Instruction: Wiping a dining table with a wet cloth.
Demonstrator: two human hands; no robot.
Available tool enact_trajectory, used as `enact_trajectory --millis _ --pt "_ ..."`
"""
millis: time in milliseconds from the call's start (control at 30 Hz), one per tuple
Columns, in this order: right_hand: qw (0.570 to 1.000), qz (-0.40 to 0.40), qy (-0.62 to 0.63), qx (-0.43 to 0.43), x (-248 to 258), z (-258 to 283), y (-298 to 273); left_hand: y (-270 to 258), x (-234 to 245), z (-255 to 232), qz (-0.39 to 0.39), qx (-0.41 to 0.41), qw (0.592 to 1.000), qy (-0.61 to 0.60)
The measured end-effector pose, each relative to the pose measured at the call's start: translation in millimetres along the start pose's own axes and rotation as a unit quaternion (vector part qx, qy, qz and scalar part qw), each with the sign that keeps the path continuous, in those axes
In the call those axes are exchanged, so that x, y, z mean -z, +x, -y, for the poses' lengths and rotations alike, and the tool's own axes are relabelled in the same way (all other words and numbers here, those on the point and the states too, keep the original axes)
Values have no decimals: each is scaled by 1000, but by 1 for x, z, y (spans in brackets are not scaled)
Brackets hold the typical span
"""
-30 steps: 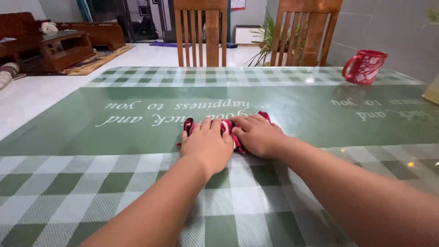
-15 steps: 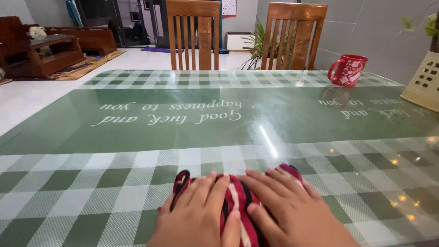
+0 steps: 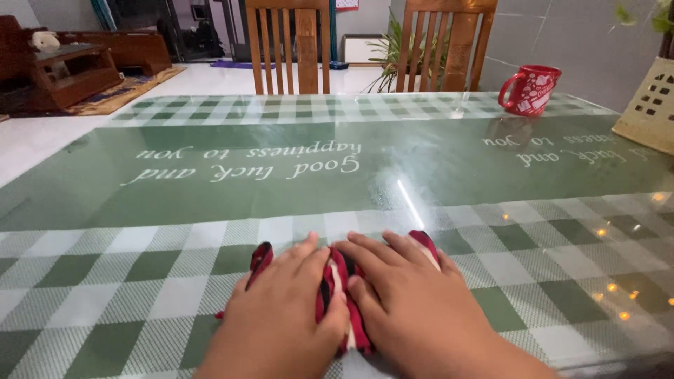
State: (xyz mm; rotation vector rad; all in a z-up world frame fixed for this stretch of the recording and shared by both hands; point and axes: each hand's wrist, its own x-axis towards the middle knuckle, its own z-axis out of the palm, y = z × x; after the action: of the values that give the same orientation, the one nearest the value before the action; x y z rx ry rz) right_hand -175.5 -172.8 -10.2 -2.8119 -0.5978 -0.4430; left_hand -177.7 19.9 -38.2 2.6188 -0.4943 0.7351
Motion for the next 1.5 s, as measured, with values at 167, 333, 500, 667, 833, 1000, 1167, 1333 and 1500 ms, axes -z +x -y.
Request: enact_trajectory --millis 167,333,500,667,833,1000,1167,1333,1500 --pt "1000 10 7 6 -3 -3 25 28 24 -5 88 62 994 -15" --pt "999 45 13 -18 12 11 57 52 20 13 145 93 985 -2" --pt "996 75 30 -44 9 3 73 69 21 18 176 102 979 8" --pt "995 91 10 -39 2 -7 95 87 18 20 217 140 966 23" --pt "993 109 6 -54 -8 -20 114 107 6 29 226 151 962 22" --pt "997 78 8 -4 -29 -44 143 131 -23 49 200 142 969 8" --pt "996 81 -5 -42 -32 -49 177 163 -38 58 215 161 963 5" --pt "995 91 -3 -49 -42 -65 206 185 -59 70 218 170 961 17" --pt "996 77 -8 -36 -44 -75 221 190 -57 62 154 167 973 33"
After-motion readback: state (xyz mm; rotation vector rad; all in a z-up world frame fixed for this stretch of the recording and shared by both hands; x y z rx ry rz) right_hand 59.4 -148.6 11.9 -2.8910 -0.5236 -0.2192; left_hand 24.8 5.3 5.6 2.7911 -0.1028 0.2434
